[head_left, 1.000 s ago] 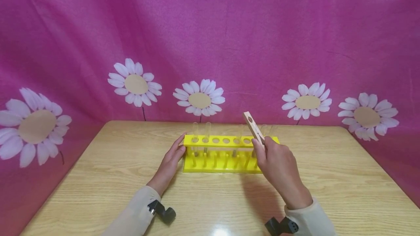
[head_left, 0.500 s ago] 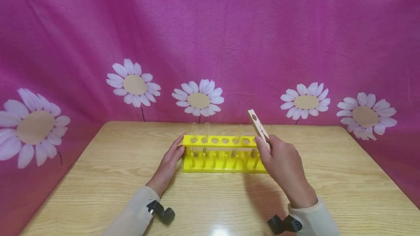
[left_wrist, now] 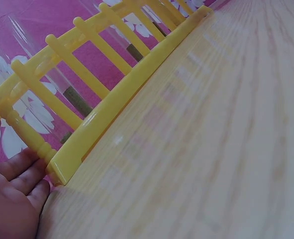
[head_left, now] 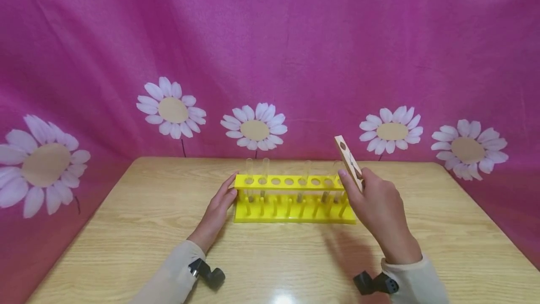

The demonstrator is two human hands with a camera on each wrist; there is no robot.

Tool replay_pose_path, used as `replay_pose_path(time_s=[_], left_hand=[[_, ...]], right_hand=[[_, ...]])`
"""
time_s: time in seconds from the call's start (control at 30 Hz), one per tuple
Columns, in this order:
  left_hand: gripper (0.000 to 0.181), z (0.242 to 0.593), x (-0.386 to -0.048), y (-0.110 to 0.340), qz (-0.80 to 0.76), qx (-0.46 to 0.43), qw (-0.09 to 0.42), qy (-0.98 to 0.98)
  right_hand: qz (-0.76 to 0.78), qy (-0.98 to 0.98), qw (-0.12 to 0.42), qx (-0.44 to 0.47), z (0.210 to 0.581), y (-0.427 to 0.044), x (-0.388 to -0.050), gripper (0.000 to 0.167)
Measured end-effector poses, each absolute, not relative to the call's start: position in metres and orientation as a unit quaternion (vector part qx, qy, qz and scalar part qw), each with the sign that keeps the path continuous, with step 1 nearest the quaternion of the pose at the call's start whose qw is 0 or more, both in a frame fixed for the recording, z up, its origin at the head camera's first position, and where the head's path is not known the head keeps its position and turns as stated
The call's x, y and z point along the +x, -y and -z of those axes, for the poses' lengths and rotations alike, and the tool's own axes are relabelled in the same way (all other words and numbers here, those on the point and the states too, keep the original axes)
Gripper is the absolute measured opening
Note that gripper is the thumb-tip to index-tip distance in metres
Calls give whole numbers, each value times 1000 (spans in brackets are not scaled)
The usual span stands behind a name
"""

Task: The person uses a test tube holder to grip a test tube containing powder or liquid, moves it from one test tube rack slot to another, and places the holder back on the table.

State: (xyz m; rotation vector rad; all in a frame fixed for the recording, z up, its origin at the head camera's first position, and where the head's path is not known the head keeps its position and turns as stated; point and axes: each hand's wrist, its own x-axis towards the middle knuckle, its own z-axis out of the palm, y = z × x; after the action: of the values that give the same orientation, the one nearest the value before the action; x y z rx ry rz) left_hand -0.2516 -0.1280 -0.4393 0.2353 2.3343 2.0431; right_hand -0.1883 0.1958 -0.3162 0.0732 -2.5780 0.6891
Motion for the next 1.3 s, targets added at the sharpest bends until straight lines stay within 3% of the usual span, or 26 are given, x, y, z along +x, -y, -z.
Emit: replay_pose_path(time_s=[0.3, 0.77, 1.3], left_hand=[[54, 439, -251, 131, -653, 79, 14, -753], [53, 437, -251, 131, -653, 82, 13, -753], [51, 438, -249, 128, -664, 86, 20, -743]], right_hand=[[-274, 931, 241, -6, 320, -213, -185, 50], [-261, 946, 170, -91, 329, -236, -183, 53], [-227, 957, 148, -108, 354, -259, -185, 45]])
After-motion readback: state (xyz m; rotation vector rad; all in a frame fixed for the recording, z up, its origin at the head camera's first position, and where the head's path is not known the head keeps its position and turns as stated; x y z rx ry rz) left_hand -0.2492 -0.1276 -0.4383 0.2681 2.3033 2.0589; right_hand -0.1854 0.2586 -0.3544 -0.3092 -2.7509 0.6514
